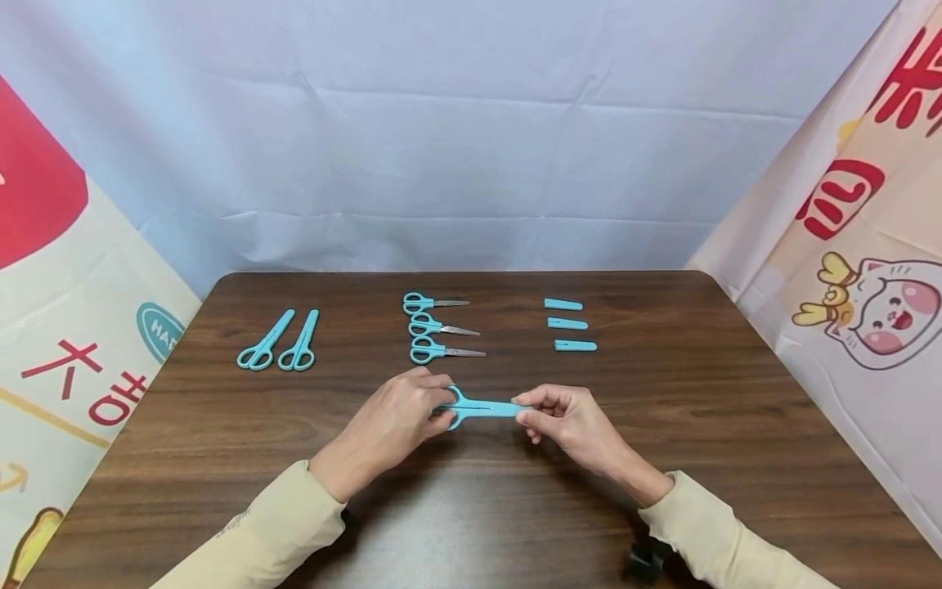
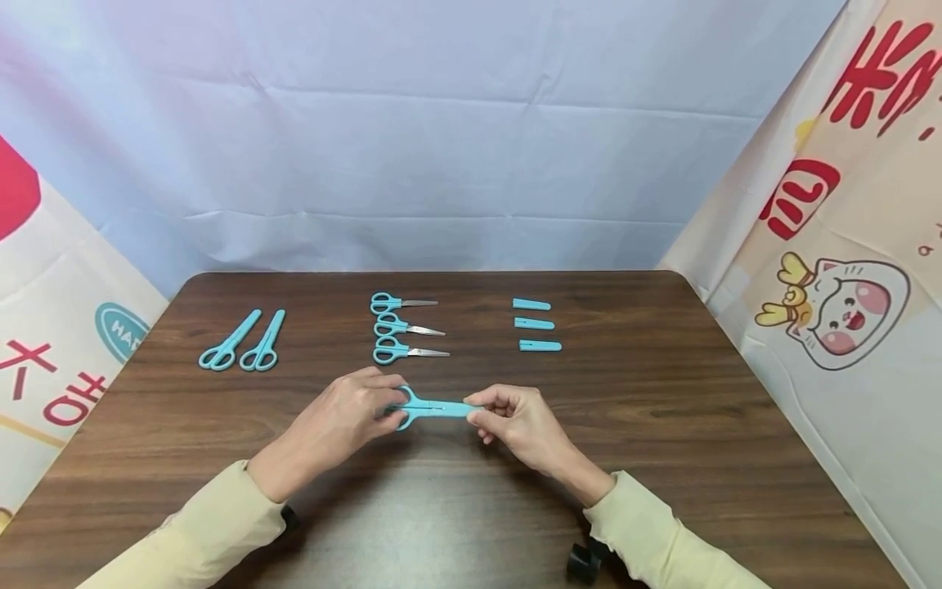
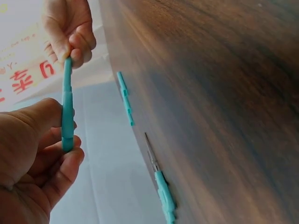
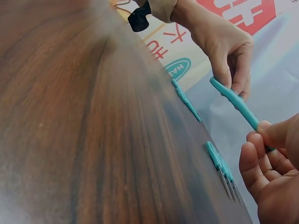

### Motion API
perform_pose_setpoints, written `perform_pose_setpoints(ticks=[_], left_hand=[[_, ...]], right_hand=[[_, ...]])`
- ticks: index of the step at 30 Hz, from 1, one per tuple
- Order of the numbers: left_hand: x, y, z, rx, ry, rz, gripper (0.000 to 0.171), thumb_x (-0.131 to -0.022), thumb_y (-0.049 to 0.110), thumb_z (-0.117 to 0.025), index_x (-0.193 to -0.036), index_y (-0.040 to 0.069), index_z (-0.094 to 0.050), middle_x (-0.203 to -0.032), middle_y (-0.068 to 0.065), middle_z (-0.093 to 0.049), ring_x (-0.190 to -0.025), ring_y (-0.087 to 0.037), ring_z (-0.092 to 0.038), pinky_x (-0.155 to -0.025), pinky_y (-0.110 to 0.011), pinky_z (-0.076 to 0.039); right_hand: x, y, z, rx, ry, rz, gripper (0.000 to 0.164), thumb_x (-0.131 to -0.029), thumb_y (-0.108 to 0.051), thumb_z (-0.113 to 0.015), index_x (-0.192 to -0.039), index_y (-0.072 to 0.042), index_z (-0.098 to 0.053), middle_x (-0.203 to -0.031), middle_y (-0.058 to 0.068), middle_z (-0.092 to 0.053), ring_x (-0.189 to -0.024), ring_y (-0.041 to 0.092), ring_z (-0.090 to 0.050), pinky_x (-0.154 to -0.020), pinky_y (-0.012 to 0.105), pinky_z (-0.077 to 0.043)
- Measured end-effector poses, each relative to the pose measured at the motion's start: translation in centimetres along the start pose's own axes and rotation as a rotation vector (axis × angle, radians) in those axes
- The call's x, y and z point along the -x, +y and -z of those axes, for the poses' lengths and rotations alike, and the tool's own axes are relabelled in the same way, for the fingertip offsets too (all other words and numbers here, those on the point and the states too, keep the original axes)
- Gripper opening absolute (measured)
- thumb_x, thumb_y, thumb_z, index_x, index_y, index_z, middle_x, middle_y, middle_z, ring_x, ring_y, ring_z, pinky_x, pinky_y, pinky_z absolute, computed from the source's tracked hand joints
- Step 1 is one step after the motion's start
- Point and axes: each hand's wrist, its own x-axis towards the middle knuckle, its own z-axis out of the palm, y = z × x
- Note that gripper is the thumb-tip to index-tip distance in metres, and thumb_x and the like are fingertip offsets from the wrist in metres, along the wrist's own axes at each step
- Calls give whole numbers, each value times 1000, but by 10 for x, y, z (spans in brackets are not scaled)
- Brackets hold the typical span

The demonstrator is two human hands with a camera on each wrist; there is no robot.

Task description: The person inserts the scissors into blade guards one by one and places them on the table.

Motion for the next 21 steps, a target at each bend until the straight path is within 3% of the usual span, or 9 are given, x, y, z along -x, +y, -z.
perform_pose_setpoints(ticks=[9,18,21], left_hand=[[9,3,-3,5,15,102,5,-89,12,-82,-92,7,-80,-104,-3,-75,-88,-19,-63,-76,-32,-57],[12,4,-4,35,1,174,10,-87,11,-83,-95,6,-80,-102,-4,-76,-91,-19,-66,-77,-34,-57],[13,4,-2,40,19,211,13,-85,11,-85,-95,5,-80,-101,-5,-76,-93,-20,-68,-78,-34,-58]], right_hand=[[-1,-1,-1,36,-28,-14,21,-97,-4,-71,-115,5,-73,-88,27,-68,-71,16,-66,-67,35,-59],[-2,1,3,109,2,-36,24,-98,-14,-72,-119,-1,-73,-91,19,-70,-78,31,-68,-71,39,-60],[-3,1,7,131,22,-37,23,-101,-18,-69,-119,-4,-74,-95,21,-70,-81,33,-67,-72,39,-59]])
